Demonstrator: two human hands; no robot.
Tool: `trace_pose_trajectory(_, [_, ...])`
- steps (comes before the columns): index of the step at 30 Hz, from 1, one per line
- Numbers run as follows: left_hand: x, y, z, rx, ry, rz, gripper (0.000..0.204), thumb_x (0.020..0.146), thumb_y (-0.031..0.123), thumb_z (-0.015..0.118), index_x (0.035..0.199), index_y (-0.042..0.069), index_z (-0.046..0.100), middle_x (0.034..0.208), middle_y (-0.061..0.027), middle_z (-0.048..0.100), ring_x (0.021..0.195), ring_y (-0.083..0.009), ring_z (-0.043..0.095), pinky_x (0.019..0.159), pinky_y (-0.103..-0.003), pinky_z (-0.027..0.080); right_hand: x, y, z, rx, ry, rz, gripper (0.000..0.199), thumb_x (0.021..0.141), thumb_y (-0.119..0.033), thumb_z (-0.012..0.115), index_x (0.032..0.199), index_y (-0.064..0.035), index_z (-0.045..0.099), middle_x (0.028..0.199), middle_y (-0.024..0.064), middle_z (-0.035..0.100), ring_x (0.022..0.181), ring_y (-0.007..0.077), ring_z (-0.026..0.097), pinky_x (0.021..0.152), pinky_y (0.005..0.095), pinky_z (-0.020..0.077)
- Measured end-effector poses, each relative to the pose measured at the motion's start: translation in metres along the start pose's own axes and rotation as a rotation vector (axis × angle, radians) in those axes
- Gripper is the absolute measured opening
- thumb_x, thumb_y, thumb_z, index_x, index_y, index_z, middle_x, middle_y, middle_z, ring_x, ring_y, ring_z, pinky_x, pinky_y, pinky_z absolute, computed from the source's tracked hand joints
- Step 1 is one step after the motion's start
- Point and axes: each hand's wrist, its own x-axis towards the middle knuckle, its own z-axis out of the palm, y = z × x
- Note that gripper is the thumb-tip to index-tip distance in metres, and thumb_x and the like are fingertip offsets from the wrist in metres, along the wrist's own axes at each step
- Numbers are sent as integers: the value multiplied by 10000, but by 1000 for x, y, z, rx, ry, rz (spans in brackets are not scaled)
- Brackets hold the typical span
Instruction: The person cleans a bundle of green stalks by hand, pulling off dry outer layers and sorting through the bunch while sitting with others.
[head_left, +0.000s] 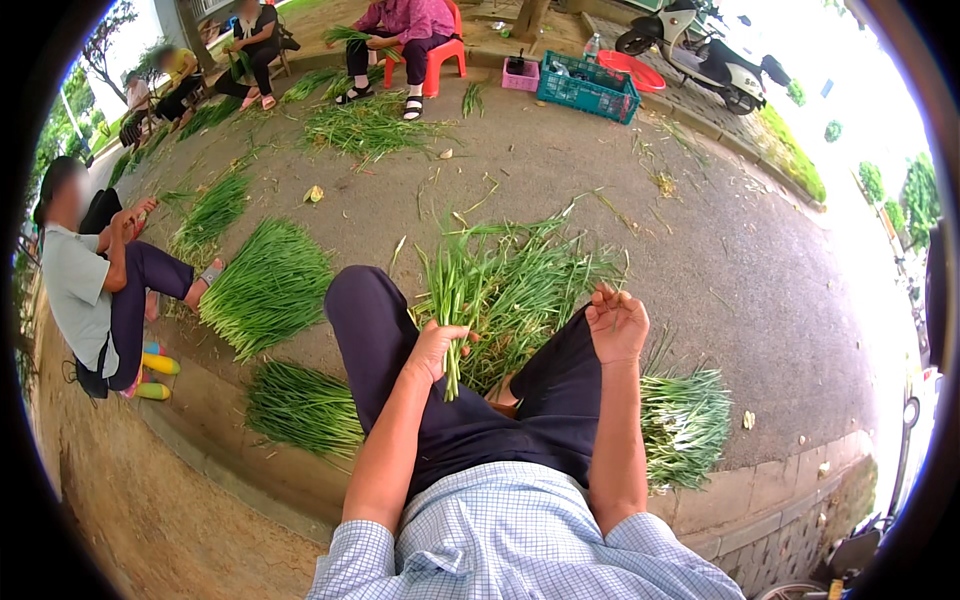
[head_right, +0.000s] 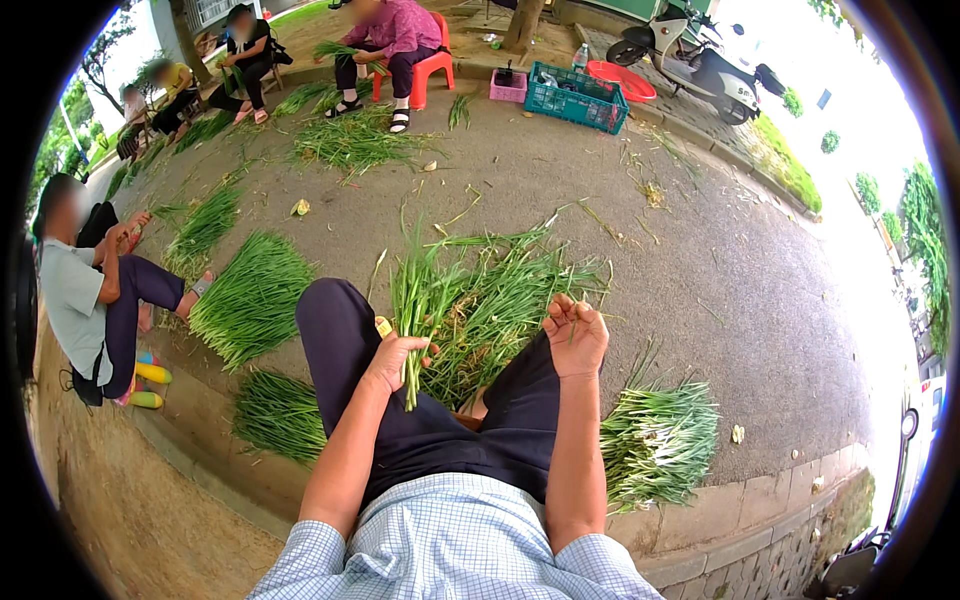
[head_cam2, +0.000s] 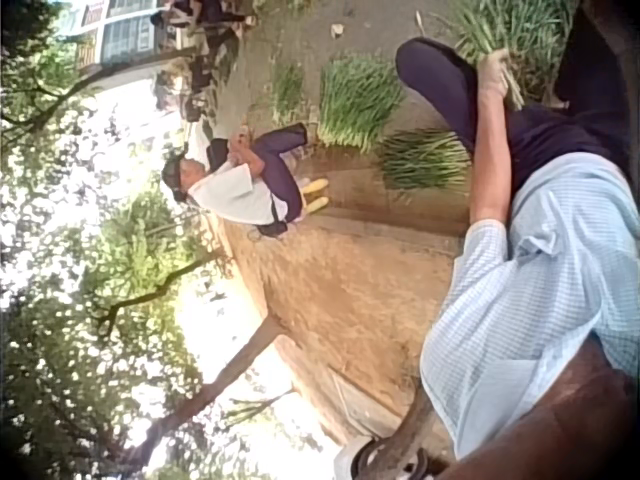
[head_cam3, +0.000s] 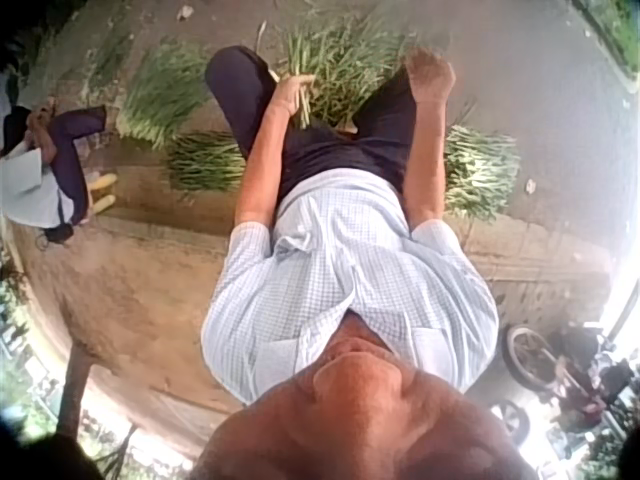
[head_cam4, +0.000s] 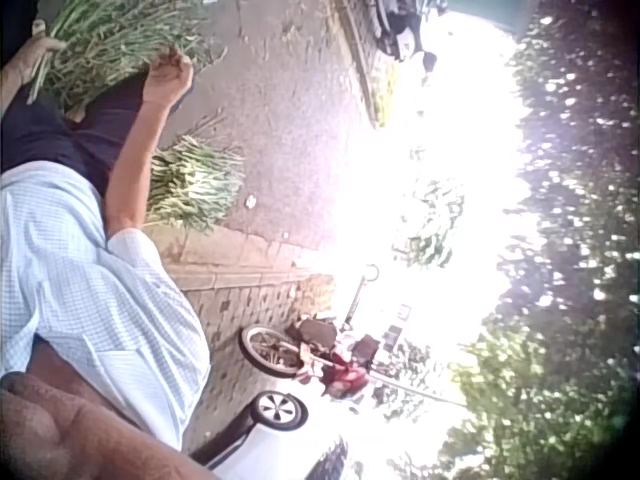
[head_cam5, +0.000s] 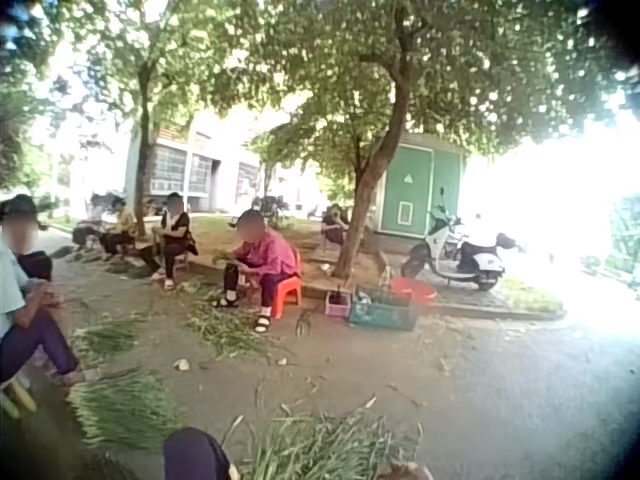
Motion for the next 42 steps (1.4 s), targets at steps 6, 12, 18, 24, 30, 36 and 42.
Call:
trace_pose_trajectory(6, [2,2,-2,-120,3,57,317,772,-33,538,1085,13,525,927,-99,599,717,-204,619,483,-278,463,0,10,-1,-485,170,-34,113,822,-115,521,804,-28,590,758,98,619,629,172,574,533,314,481])
trace_pose_trajectory(12, [0,8,-2,-258,-84,63,449,736,-81,490,1171,30,493,1024,-123,592,776,-229,601,549,-305,482,-11,73,-25,-1439,60,193,162,773,-115,553,763,25,632,654,80,608,524,133,558,463,260,458])
trace_pose_trajectory(18, [-6,10,2,-212,-132,90,508,727,-77,510,1220,44,494,1039,-109,603,779,-210,602,569,-298,487,-25,95,10,-1838,-256,-112,271,782,-235,618,942,-17,640,865,178,632,821,311,626,701,389,497])
trace_pose_trajectory(24, [-11,13,9,-147,-142,54,595,710,-92,525,1277,89,497,997,-57,609,719,-156,574,571,-284,483,-27,106,72,-1575,-365,-197,268,771,-184,647,972,-9,623,788,142,635,710,281,634,632,376,496])
trace_pose_trajectory(30, [-11,11,10,-20,-168,75,636,679,-117,508,1278,96,491,941,-74,601,711,-164,565,576,-289,473,-17,127,57,-1635,-287,-224,286,755,-219,681,948,-11,646,639,103,618,553,210,596,532,325,468])
trace_pose_trajectory(36, [-13,9,9,18,-137,-9,459,672,-105,566,1104,47,540,870,-92,593,644,-180,594,565,-296,480,-16,112,75,-1492,-180,-197,316,772,-265,686,834,42,644,566,64,562,482,132,532,478,283,422])
trace_pose_trajectory(42, [-13,9,13,135,-204,12,295,697,-82,612,968,22,562,806,-110,621,617,-164,583,568,-282,472,-5,112,72,-1491,-202,-97,310,778,-255,666,809,52,642,583,80,556,486,122,510,476,285,412])
